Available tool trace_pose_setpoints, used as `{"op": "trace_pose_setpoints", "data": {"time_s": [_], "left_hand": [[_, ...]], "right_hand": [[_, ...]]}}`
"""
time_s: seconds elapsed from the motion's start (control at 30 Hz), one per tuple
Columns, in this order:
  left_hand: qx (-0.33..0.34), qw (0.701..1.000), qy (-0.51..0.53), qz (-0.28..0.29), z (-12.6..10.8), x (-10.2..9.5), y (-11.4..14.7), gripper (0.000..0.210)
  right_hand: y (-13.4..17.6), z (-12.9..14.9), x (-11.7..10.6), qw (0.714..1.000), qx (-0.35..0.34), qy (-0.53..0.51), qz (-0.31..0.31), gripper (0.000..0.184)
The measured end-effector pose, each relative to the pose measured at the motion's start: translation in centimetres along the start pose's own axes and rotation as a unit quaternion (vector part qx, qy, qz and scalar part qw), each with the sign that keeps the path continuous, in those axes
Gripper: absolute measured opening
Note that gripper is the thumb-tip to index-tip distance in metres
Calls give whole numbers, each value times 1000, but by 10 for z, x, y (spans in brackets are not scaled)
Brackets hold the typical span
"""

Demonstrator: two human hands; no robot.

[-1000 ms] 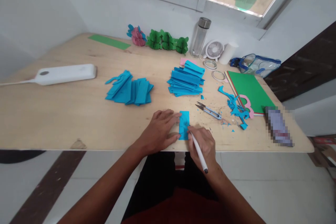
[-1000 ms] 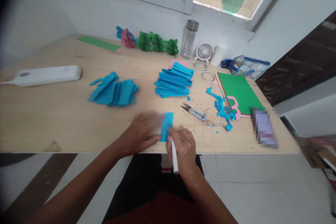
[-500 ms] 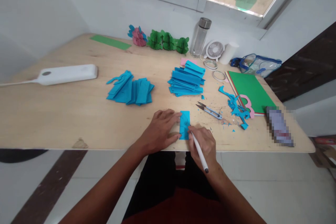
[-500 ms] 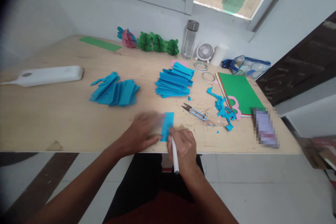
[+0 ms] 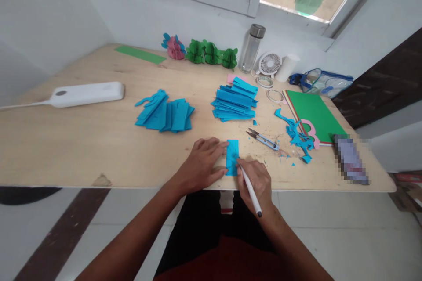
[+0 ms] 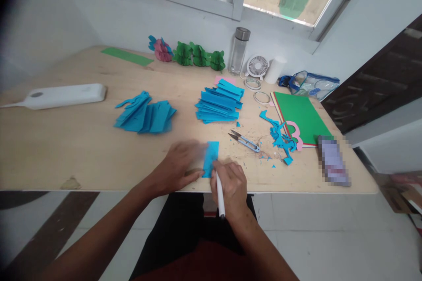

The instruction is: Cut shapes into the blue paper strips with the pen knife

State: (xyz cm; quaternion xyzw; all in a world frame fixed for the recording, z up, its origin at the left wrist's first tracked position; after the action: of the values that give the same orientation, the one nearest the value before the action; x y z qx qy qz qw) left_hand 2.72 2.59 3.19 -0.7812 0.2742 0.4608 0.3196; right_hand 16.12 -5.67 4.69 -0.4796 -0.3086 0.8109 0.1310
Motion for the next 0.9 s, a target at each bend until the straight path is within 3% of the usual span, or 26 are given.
{"op": "trace_pose_setpoints", "data": {"time_s": [0.9], "left_hand": [[-1, 1000, -1, 5, 1, 2, 0, 53]], "right_hand": [[1, -1, 1, 1000, 3, 5, 3, 22]]}}
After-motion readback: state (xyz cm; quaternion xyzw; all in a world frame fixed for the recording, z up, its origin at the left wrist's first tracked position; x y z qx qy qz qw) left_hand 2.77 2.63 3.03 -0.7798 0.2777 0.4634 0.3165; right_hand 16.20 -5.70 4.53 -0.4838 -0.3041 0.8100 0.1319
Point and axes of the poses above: each hand's wrist, its own y-axis away from the middle knuckle, its own x-axis out of the palm, z = x × y, the point moved 6 cm from there along -y, towards the middle knuckle, and after that the axes turned 3 degrees about -y, right-handed, at the moved point
